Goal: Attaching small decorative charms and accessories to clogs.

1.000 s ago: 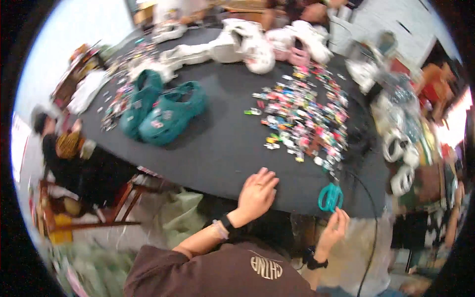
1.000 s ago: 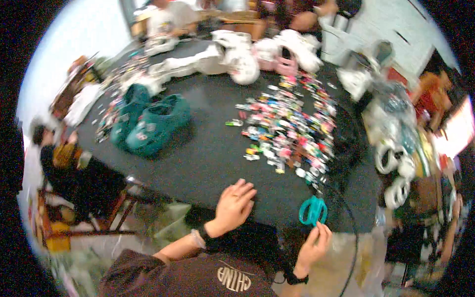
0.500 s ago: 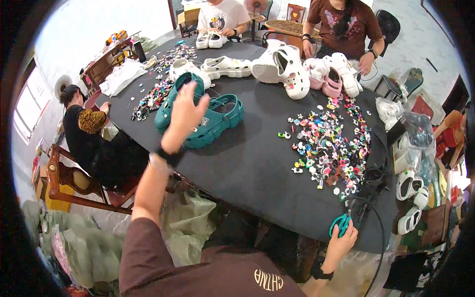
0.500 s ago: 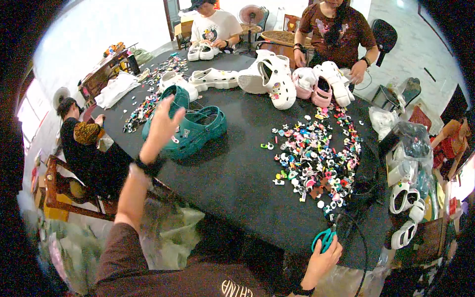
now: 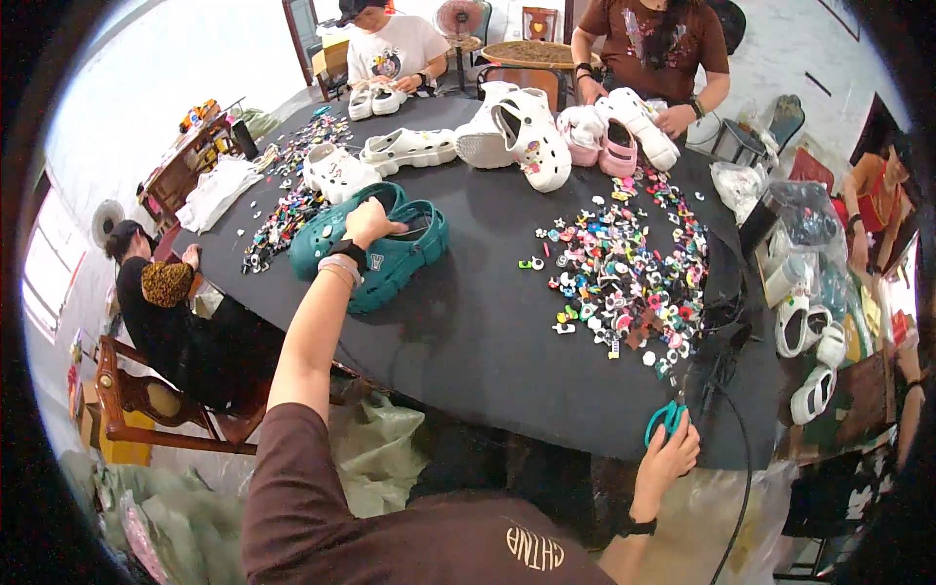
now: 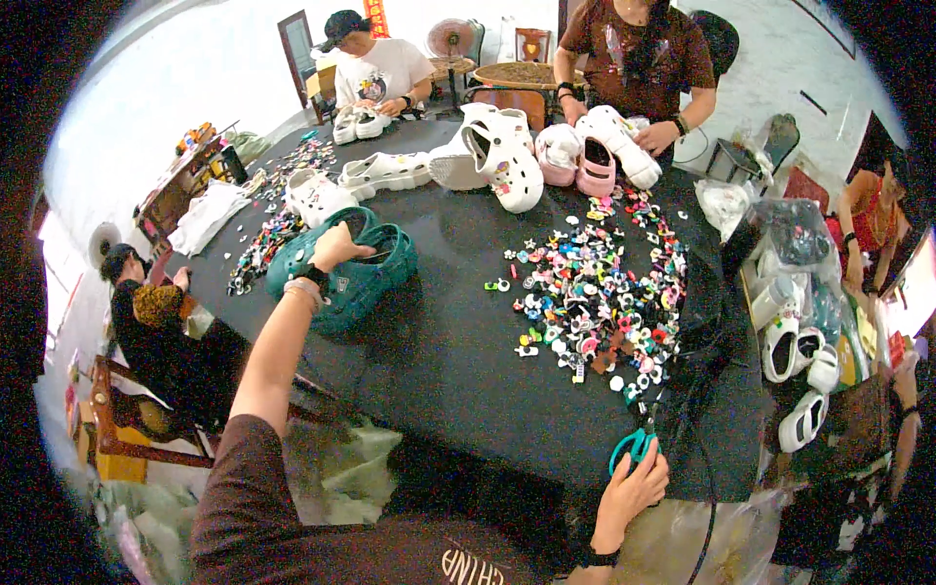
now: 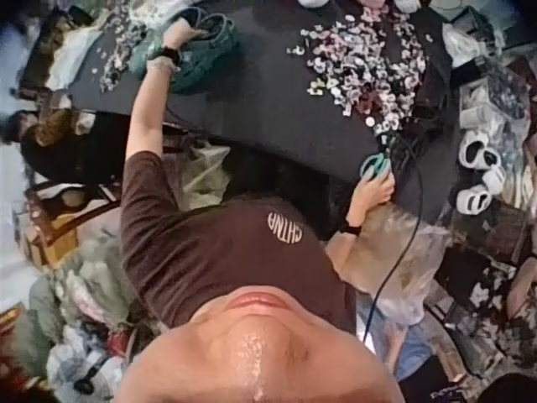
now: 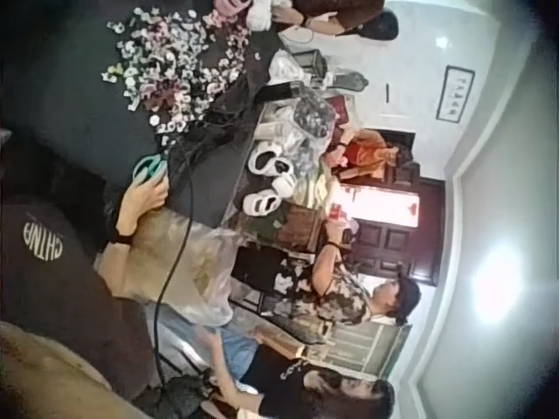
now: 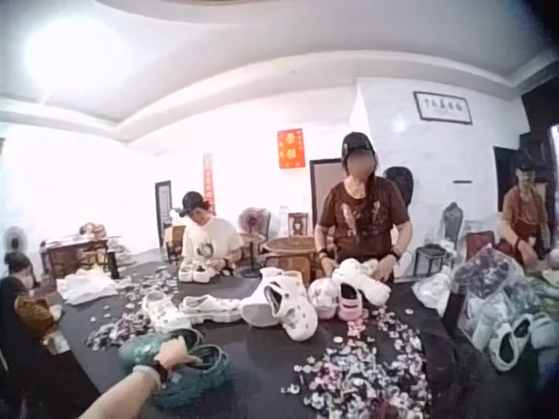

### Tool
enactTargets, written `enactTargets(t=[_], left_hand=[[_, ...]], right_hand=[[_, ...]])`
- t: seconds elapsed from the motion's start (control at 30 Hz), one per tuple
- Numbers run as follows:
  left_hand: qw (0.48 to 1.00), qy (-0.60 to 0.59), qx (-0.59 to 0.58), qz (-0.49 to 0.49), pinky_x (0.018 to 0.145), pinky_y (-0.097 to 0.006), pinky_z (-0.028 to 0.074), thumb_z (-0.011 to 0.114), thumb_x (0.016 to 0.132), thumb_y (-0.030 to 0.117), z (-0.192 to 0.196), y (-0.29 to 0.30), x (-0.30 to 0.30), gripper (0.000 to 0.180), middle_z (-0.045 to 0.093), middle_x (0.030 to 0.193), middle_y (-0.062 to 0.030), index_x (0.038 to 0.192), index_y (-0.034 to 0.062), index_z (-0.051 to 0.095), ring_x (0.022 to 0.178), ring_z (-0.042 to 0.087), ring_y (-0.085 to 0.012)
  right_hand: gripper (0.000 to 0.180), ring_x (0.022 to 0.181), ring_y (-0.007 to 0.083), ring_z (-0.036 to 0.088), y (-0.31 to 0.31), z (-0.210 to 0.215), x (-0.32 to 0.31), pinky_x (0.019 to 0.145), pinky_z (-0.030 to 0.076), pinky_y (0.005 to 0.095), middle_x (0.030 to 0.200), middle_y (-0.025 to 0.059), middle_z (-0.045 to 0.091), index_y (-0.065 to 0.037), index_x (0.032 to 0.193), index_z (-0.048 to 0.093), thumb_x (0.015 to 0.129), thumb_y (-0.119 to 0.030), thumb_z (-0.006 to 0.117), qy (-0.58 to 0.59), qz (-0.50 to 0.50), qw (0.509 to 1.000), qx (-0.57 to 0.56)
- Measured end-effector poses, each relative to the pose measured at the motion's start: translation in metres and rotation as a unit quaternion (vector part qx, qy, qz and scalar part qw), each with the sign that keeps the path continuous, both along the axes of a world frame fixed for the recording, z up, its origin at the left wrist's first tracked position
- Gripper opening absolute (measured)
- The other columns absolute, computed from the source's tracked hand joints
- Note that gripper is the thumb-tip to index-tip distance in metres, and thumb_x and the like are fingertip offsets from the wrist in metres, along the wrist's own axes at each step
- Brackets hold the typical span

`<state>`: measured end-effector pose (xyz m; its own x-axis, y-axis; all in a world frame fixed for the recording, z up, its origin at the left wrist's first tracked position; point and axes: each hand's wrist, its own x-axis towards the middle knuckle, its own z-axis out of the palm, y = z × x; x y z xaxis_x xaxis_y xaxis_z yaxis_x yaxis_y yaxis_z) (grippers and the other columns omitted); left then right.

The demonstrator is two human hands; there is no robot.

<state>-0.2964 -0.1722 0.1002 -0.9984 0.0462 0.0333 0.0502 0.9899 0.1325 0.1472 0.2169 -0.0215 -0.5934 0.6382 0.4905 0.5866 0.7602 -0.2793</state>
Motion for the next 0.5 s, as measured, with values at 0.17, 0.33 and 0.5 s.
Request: enactTargets(t=[0.17,0.33,0.5], left_hand=[[0.997,-0.046,-0.058,-0.018,0.082,-0.041,0.049,0.078,0.059,0.046,0.003,0.016,0.004,0.057,0.06,0.11,-0.0195,0.094,0.0022,0.066,0.098,0.06,-0.0329],[0.994,0.027,-0.096,-0.034,0.077,-0.037,0.052,0.074,0.069,0.033,-0.002,0.021,0.013,0.037,0.065,0.097,-0.0155,0.088,0.0011,0.067,0.086,0.065,-0.0298],[0.962,0.17,-0.075,-0.201,0.069,-0.04,0.049,0.07,0.071,0.024,-0.002,0.039,0.063,0.025,0.062,0.089,-0.0118,0.088,0.0056,0.067,0.082,0.062,-0.0292]], right_hand=[[0.045,0.103,0.0299,0.045,-0.001,0.0,-0.003,0.083,0.034,0.0436,0.115,0.011,0.047,-0.012,0.131,0.043,0.09,-0.027,0.05,0.009,-0.009,1.0,0.011],[0.04,0.101,0.0289,0.046,-0.003,-0.005,-0.007,0.082,0.035,0.0425,0.112,0.0099,0.049,-0.012,0.128,0.047,0.09,-0.025,0.052,0.037,-0.015,0.999,0.028],[0.039,0.1,0.0286,0.047,-0.008,0.002,-0.005,0.083,0.036,0.0418,0.111,0.0088,0.049,-0.012,0.125,0.05,0.089,-0.027,0.054,0.045,-0.022,0.999,0.002]])
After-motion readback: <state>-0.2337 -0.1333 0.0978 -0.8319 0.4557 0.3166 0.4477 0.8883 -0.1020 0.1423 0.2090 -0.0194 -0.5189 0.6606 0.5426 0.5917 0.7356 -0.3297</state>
